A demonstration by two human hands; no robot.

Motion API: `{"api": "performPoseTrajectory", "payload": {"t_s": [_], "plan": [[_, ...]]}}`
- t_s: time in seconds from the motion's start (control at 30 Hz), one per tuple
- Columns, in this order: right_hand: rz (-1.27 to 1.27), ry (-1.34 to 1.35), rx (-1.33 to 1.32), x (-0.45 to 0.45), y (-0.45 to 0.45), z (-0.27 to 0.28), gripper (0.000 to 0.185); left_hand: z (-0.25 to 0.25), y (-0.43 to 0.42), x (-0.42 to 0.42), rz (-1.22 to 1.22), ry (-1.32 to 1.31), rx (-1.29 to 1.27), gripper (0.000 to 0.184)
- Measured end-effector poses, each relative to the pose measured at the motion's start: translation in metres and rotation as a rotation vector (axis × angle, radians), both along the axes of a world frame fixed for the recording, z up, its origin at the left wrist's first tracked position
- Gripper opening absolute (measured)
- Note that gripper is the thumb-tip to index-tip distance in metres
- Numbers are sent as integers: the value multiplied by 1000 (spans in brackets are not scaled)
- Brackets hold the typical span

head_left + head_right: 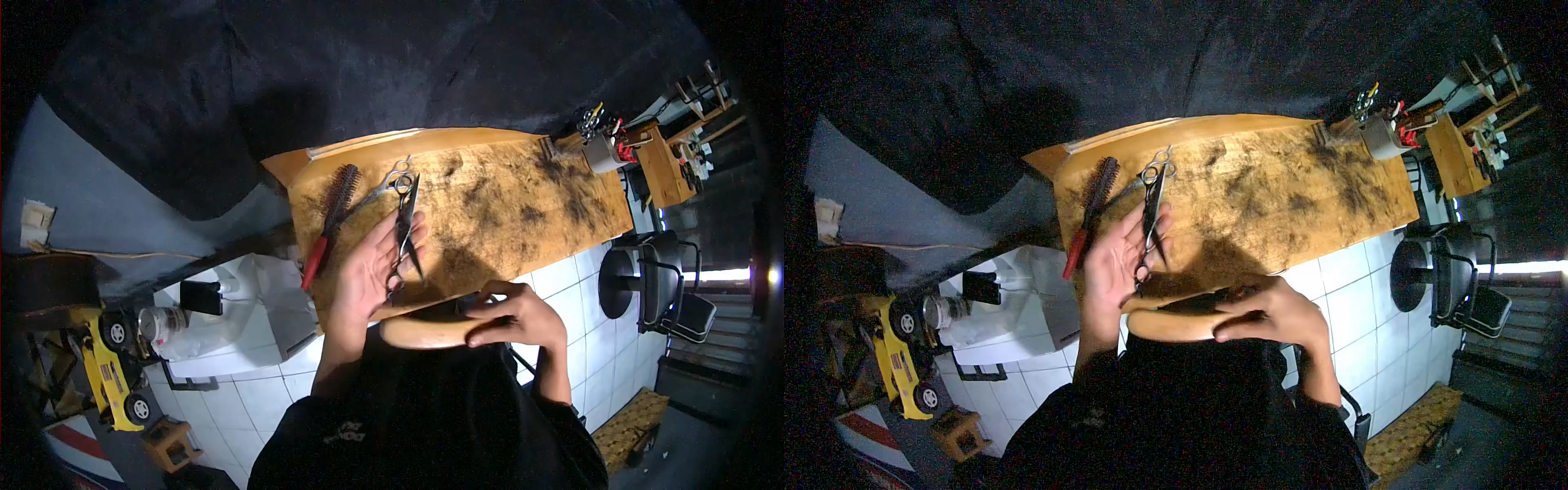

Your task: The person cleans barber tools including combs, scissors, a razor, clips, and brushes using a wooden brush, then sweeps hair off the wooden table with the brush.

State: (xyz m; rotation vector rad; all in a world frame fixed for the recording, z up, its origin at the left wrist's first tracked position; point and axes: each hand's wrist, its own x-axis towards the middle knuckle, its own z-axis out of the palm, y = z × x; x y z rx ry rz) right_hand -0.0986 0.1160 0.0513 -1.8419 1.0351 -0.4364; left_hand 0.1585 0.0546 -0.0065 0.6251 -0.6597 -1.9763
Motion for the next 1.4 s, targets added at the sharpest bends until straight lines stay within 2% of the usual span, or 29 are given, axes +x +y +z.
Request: {"api": "performPoseTrajectory", "payload": {"t_s": [0.03, 0.1, 0.17, 0.23, 0.27, 0.37, 0.4, 0.43, 0.5, 0.53, 0.63, 0.67, 0.73, 0.77, 0.83, 0.87, 0.9, 0.93, 0.97, 1.03, 1.07, 1.17, 1.2, 1.23, 1.3, 1.33, 1.4], "plan": [[-20, -79, -79, -6, 1, -3, 39, -19, 2, 1, -1, -24, 82, 49], [-130, -153, -25, -17, 5, 0, 40, -37, -3, -5, -136, 628, 257, 39], [-266, -253, -51, -23, 10, -4, 41, -26, 5, -12, -31, 351, 357, 40], [-354, -242, -30, -26, 15, -4, 42, -41, 5, -21, -62, 261, 313, 45], [-370, -239, -39, -27, 17, -7, 42, -46, 5, -27, -77, 74, 179, 59], [-390, -198, -94, -31, 22, -19, 42, -15, 6, -50, -209, 410, 289, 75], [-386, -180, -105, -31, 22, -20, 42, -11, 6, -56, -287, 405, 192, 86], [-381, -165, -116, -31, 22, -22, 42, -7, 8, -64, -318, 514, 234, 90], [-460, -77, -221, -34, 19, -26, 41, 1, 10, -81, -346, 739, 496, 92], [-543, -68, -237, -42, 17, -28, 40, -3, 10, -88, -413, 538, 278, 94], [-787, 2, -377, -71, 15, -33, 39, -10, 13, -104, -462, 412, 202, 81], [-894, 11, -381, -81, 13, -34, 39, -10, 11, -112, -510, 389, 100, 82], [-1080, 70, -404, -101, 9, -33, 36, -6, 6, -128, -644, 346, 65, 87], [-1120, -20, -340, -115, 8, -39, 39, -4, 3, -136, -712, 323, 47, 89], [-1116, -354, 34, -133, 11, -34, 44, -14, 0, -153, -793, 366, 133, 98], [-1012, -507, -49, -139, 10, -43, 48, -15, 0, -162, -826, 397, 199, 101], [-974, -587, -121, -140, 8, -48, 42, -14, 0, -174, -858, 428, 269, 103], [-1002, -641, 70, -142, 9, -42, 37, -12, -1, -188, -923, 568, 338, 100], [-1021, -694, 263, -145, 10, -35, 33, -10, -4, -196, -996, 548, 354, 101], [-1039, -740, 226, -153, 2, -39, 20, 1, -5, -218, -1002, 565, 439, 102], [-1039, -749, 238, -162, 0, -44, 19, 0, -6, -227, -991, 622, 502, 105], [-1027, -825, 305, -187, 2, -49, 17, 9, -6, -246, -777, 556, 706, 107], [-1015, -865, 331, -203, 1, -50, 17, 5, -10, -257, -676, 381, 552, 109], [-1002, -878, 336, -208, 1, -52, 17, 2, -11, -261, -646, 350, 518, 109], [-975, -899, 346, -217, 2, -59, 18, 0, -13, -272, -585, 291, 451, 111], [-965, -906, 334, -220, 1, -63, 17, 8, -10, -284, -467, 63, 469, 110], [-994, -983, 322, -223, 1, -68, 14, 1, -9, -299, -416, -27, 470, 108]]}}
